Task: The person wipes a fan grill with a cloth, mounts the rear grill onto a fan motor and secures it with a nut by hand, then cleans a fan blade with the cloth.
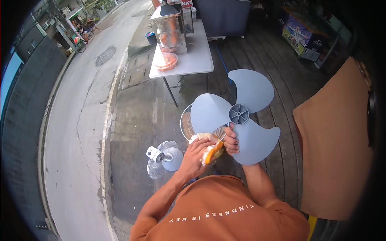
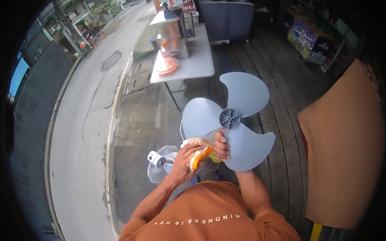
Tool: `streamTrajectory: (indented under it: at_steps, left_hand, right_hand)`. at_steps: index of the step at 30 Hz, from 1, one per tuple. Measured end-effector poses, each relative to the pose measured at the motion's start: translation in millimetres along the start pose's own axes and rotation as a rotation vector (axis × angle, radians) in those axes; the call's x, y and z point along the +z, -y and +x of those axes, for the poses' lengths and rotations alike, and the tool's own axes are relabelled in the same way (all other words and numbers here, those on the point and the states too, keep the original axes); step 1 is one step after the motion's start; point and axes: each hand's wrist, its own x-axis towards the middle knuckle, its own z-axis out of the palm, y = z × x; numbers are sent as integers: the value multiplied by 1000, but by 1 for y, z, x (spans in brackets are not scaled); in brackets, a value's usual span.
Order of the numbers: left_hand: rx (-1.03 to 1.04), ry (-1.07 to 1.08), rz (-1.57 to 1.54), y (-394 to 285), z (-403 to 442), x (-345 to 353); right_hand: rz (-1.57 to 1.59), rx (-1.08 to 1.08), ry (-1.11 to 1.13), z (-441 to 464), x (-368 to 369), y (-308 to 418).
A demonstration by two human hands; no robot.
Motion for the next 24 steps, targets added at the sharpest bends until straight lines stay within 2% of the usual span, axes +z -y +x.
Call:
streamTrajectory:
  at_steps: [2,4,6,9,11,13,14,15,16,17,20,22,24]
  left_hand:
    - [-544,-263,-573,-13,-23,13]
    - [-773,-587,-753,-29,-11,10]
    - [-869,-862,-727,-39,15,-3]
    - [-1040,-857,-604,-7,3,9]
    - [-1074,-874,-624,5,-9,23]
    - [-1148,-884,-671,4,-20,34]
    - [-1206,-883,-711,-1,-29,39]
    - [-1266,-882,-753,-5,-40,44]
    - [-1334,-876,-745,-1,-63,56]
    - [-1359,-864,-738,2,-87,69]
    - [-1493,-856,-749,-12,-153,94]
    - [-1620,-889,-751,-30,-187,103]
    - [-1721,-926,-753,-47,-211,107]
  right_hand:
    - [25,-2,-5,-3,-4,2]
    - [57,23,-2,-7,-11,7]
    - [92,81,11,-10,-23,10]
    - [52,194,-5,-7,-41,3]
    - [-88,232,-11,0,-68,2]
    - [-244,199,-61,-2,-138,-1]
    - [-800,78,-376,6,-188,-8]
    - [-1168,-38,-541,11,-200,-11]
    - [-1523,-98,-771,16,-212,-13]
    - [-1691,-139,-851,24,-203,-15]
    - [-1844,227,-990,49,-221,-6]
    - [-1841,387,-1067,68,-244,-1]
    - [-1913,440,-1088,85,-293,-1]
